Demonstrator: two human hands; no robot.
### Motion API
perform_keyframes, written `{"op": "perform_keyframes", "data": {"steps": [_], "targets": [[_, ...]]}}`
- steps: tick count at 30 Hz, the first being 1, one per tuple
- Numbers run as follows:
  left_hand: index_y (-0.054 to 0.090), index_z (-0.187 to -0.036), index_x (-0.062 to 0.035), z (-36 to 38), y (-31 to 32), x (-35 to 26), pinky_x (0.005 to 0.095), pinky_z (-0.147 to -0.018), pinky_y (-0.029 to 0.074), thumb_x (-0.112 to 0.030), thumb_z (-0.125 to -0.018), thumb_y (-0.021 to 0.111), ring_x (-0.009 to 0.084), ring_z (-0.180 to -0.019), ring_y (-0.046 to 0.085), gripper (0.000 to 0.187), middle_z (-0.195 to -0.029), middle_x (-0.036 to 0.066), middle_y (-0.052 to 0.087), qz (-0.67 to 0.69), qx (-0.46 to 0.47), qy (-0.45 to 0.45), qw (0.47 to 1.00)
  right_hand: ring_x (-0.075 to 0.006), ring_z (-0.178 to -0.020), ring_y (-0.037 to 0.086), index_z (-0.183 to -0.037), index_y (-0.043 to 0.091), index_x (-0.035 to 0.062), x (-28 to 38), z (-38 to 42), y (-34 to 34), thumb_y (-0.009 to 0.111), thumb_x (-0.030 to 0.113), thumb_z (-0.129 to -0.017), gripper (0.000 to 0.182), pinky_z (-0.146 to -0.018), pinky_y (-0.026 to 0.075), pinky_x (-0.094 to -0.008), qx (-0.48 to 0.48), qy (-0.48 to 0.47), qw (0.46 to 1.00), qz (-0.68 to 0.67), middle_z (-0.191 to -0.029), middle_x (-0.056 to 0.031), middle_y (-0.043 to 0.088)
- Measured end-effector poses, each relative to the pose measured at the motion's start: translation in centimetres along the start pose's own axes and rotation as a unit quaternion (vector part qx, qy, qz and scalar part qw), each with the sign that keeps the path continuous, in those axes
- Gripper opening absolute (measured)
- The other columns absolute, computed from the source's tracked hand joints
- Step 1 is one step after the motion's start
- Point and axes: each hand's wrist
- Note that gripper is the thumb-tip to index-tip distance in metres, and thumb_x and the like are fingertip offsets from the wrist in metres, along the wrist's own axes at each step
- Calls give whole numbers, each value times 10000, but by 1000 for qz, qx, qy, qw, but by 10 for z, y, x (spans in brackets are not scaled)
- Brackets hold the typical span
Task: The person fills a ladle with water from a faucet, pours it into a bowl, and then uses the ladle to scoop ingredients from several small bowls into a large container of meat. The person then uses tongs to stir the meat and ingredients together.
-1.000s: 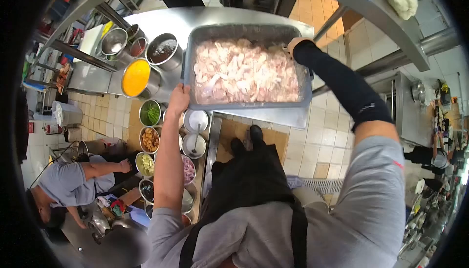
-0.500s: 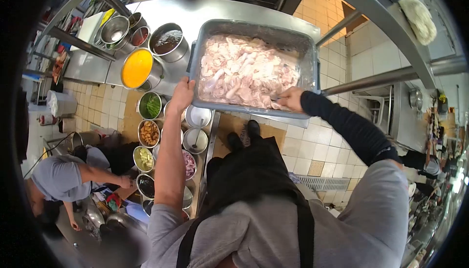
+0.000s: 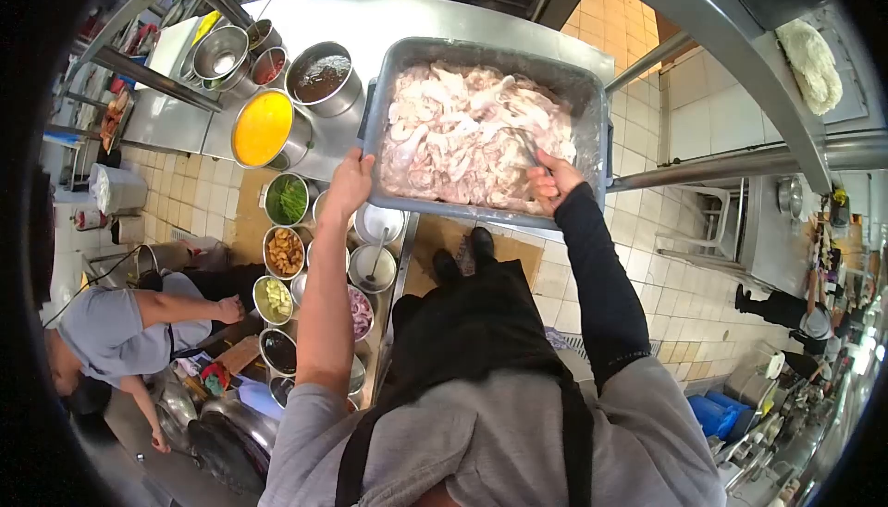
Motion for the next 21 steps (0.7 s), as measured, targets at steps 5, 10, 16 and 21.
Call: {"op": "perform_keyframes", "data": {"steps": [5, 10, 16, 21], "targets": [[542, -1276, 96, 0, 2, -1, 518, -959, 475, -251, -1025, 504, 516, -1113, 606, 430, -1105, 377, 648, 3, -22, 1, 1000, -54, -471, 344, -957, 524, 135, 5, 64, -31, 528, 281, -1056, 177, -339, 223, -232, -181, -149, 933, 272, -636, 0, 431], [544, -1273, 106, 2, 1, -5, 508, -974, 473, -254, -1026, 503, 506, -1135, 603, 438, -1127, 373, 646, 19, -10, -14, 1000, -416, -851, 692, -1172, 685, -28, 13, 130, -6, 618, 251, -930, 375, -787, 548, -443, -229, -271, 327, 876, -934, -297, 694], [552, -1255, 100, -2, 3, 2, 516, -976, 472, -253, -1025, 499, 507, -1119, 610, 425, -1122, 364, 653, 8, -5, -12, 1000, -439, -882, 685, -1110, 702, -41, 29, 110, 145, 611, 268, -918, 376, -819, 546, -482, -89, -302, 169, 934, -901, -299, 694], [545, -1260, 94, -5, 5, 1, 533, -975, 470, -252, -1023, 494, 503, -1101, 618, 423, -1097, 361, 660, -2, -7, -27, 1000, -426, -893, 696, -1063, 693, -54, 61, -69, 222, 544, 308, -973, 402, -815, 553, -477, -65, -266, 60, 960, -883, -266, 707]]}}
Point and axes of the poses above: each hand's wrist, its own z-axis away from the middle knuckle, its own y-axis out of the palm, x = y × z
